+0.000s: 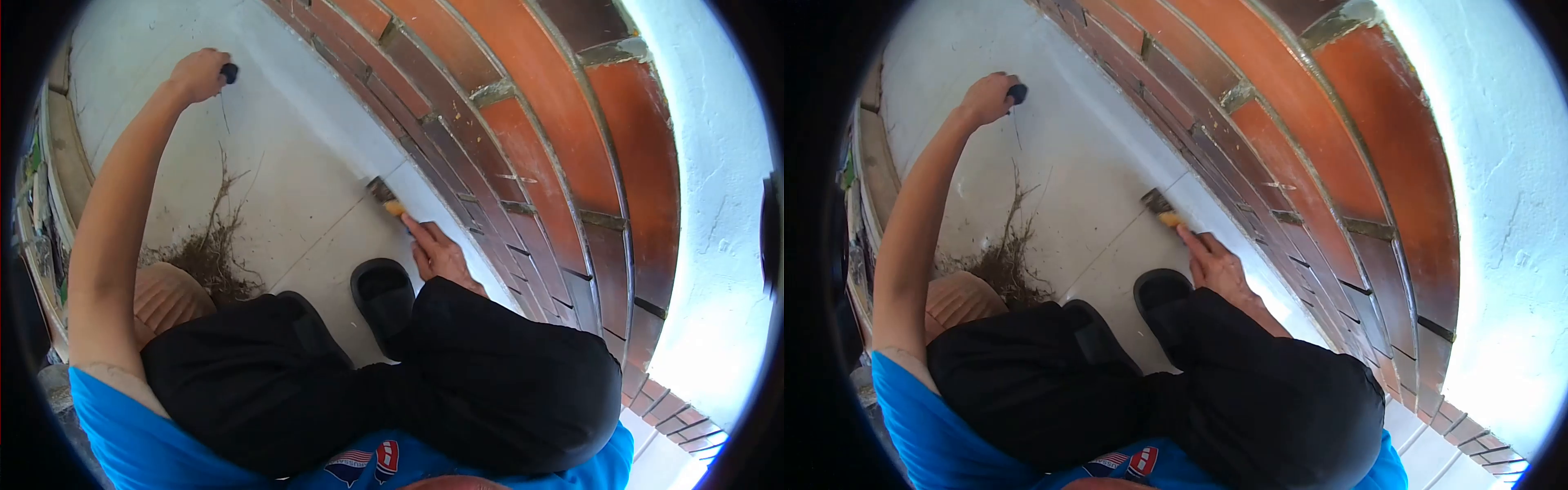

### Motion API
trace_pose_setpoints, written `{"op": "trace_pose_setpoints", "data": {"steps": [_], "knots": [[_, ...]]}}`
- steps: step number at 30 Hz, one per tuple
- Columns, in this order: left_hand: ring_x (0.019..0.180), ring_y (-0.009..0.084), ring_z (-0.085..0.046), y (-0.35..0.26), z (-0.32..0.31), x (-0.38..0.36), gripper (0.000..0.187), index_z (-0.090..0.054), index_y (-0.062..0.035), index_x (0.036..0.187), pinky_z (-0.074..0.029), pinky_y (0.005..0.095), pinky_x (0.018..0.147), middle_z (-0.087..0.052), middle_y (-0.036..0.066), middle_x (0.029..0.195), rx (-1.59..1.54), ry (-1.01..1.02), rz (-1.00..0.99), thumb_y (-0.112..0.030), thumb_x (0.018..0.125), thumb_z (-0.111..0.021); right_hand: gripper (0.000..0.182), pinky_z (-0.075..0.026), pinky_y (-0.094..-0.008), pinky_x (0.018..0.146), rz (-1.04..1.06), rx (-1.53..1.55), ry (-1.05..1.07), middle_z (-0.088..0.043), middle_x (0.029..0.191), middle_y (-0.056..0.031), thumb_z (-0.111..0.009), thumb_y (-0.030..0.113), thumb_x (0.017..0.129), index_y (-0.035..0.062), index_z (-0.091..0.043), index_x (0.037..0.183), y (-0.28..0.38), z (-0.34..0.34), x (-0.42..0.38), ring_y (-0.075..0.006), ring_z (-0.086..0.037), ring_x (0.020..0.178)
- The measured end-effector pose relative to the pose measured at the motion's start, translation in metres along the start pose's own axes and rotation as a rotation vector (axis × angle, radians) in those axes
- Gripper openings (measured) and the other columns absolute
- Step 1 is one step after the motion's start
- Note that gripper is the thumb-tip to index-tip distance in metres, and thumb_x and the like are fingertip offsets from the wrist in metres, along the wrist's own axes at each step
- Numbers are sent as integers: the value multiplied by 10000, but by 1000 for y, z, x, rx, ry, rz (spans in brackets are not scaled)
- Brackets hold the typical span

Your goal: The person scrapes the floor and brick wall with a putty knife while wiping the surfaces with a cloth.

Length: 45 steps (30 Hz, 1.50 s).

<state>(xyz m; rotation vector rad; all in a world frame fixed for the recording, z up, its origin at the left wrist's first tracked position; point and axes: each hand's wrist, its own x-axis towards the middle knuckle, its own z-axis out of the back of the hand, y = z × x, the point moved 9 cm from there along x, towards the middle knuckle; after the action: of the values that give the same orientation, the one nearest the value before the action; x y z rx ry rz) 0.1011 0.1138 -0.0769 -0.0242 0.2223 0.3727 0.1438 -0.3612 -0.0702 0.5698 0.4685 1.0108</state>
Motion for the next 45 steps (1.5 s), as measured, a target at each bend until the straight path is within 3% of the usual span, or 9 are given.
{"op": "trace_pose_setpoints", "data": {"steps": [3, 10, 13, 16, 20, 28, 32, 38, 45], "knots": [[955, 375, -633, -55, -8, 1, 319, -649, -39, 1075, -501, 458, 887, -659, 197, 962, -116, 70, -225, -88, 760, -642, 501, -549, -483, 695, -173, -173, 59, -613, 906, -160, -579, 134, 924, 172, -500, 1418, -32, 8, -15, -375, -657, 759], [991, 370, -631, -87, -7, 15, 360, -654, -52, 1116, -501, 443, 911, -673, 182, 963, -119, 134, -207, -75, 757, -664, 459, -556, -492, 667, -268, -496, 38, -635, 891, -165, -567, 236, 954, 206, -510, 1408, -66, -3, -23, -384, -672, 764], [996, 368, -632, -97, -5, 15, 357, -655, -59, 1119, -503, 445, 914, -675, 177, 984, -88, 119, -236, -79, 763, -664, 468, -525, -532, 781, -247, -404, 31, -656, 950, -228, -593, 192, 930, 163, -516, 1391, -63, -6, 19, -462, -642, 861], [1000, 362, -634, -104, 4, 6, 353, -657, -65, 1120, -503, 447, 914, -674, 173, 997, -89, 124, -258, -83, 767, -662, 482, -554, -506, 675, -32, -396, -91, -649, 878, -205, -595, 211, 927, 177, -518, 1401, -57, 2, 21, -424, -666, 759], [1005, 349, -639, -95, 3, -6, 334, -665, -76, 1110, -504, 446, 916, -672, 168, 1000, -116, 115, -234, -91, 777, -660, 525, -554, -508, 721, -74, -466, -44, -662, 923, -234, -595, 218, 926, 193, -481, 1438, -69, 1, -12, -434, -671, 830], [1017, 338, -642, -108, 23, 14, 341, -671, -97, 1106, -523, 441, 888, -673, 156, 1018, -60, 114, -231, -104, 764, -670, 455, -509, -547, 828, -312, -290, 66, -644, 1067, -302, -570, 201, 947, 167, -514, 1398, -56, -16, 60, -482, -626, 974], [1022, 342, -646, -116, 26, 8, 344, -677, -104, 1098, -525, 439, 888, -675, 153, 1033, -60, 126, -243, -112, 754, -666, 479, -521, -517, 849, -19, -174, -201, -640, 1097, -315, -600, 212, 915, 87, -519, 1371, -33, 0, 32, -462, -642, 961], [1016, 343, -651, -108, 21, -4, 323, -687, -86, 1070, -522, 432, 901, -679, 162, 1044, 6, 85, -257, -116, 750, -657, 333, -532, -452, 835, -282, 177, -118, -665, 973, -258, -697, 108, 827, 21, -620, 1139, 7, 2, 3, -427, -671, 922], [1017, 332, -655, -116, 31, -11, 295, -695, -69, 1035, -519, 431, 911, -693, 168, 991, 5, 128, -248, -94, 747, -642, 459, -522, -436, 743, -252, 162, 23, -663, 866, -240, -716, 269, 887, 56, -491, 1226, 37, 34, 19, -434, -672, 854]]}}
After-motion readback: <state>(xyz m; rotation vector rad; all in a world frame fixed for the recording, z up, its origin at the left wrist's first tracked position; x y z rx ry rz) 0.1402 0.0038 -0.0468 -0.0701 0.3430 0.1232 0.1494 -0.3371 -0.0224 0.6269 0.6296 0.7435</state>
